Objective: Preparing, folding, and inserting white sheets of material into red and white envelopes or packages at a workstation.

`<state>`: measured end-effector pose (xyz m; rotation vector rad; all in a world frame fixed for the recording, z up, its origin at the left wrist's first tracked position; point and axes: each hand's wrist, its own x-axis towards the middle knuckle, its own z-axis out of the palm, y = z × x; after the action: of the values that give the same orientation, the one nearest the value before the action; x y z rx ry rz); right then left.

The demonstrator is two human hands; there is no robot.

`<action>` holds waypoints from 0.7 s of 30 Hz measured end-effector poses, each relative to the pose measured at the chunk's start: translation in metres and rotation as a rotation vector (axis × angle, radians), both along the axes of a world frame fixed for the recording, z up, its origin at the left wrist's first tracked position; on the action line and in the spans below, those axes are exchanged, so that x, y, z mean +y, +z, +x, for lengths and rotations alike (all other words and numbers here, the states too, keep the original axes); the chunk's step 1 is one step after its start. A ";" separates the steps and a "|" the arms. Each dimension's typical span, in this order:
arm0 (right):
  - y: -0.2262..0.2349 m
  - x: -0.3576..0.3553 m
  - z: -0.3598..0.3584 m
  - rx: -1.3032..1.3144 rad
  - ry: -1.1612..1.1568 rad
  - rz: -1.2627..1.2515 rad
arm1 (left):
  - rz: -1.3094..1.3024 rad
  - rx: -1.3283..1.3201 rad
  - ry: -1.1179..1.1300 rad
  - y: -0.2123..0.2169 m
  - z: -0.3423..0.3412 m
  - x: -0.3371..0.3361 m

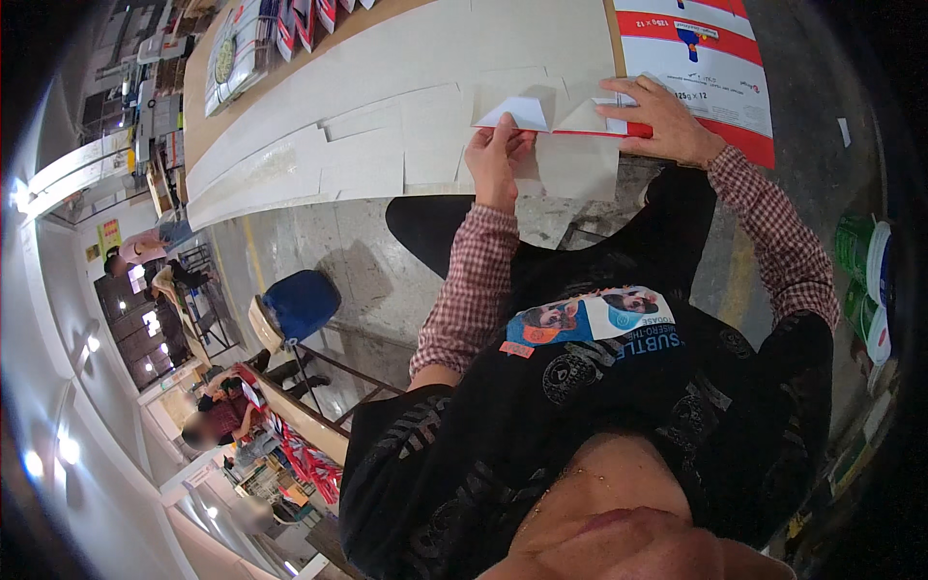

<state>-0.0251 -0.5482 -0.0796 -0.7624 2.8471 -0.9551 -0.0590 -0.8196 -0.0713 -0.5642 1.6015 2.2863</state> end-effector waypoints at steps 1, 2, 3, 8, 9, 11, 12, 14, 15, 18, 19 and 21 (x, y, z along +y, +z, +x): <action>0.001 0.000 0.000 0.025 -0.005 0.018 | -0.044 -0.011 0.041 -0.002 -0.004 0.001; 0.001 0.000 0.000 0.051 -0.011 0.035 | -0.088 -0.022 0.081 -0.004 -0.004 0.002; 0.000 0.001 0.000 0.052 -0.020 0.037 | -0.105 -0.033 0.095 -0.003 -0.007 0.007; -0.003 0.002 -0.002 0.151 0.066 0.006 | -0.608 0.808 -0.088 -0.008 -0.011 0.045; 0.004 0.001 -0.002 0.128 0.086 0.045 | -0.804 1.162 -0.334 -0.003 -0.015 0.052; 0.014 0.002 0.001 0.015 0.096 0.131 | -0.939 1.329 -0.606 0.004 -0.020 0.069; 0.017 0.004 0.000 -0.100 0.114 0.217 | -1.075 1.484 -0.874 0.006 -0.026 0.075; -0.003 0.017 0.015 0.151 -0.024 0.153 | -1.032 1.474 -0.921 -0.007 -0.032 0.072; -0.001 0.020 0.022 0.180 -0.129 0.115 | -1.014 1.426 -0.965 -0.009 -0.032 0.070; -0.001 0.025 0.026 0.207 -0.239 0.072 | -1.035 1.418 -0.954 -0.016 -0.032 0.071; -0.002 0.025 0.026 0.204 -0.242 0.066 | -1.033 1.410 -0.944 -0.018 -0.032 0.072; -0.004 0.024 0.028 0.194 -0.243 0.059 | -1.069 1.401 -0.956 -0.021 -0.034 0.076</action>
<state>0.0034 -0.5238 -0.0837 -0.5387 3.1792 -0.8583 -0.0929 -0.7436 -0.0926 1.6524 2.6092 0.7440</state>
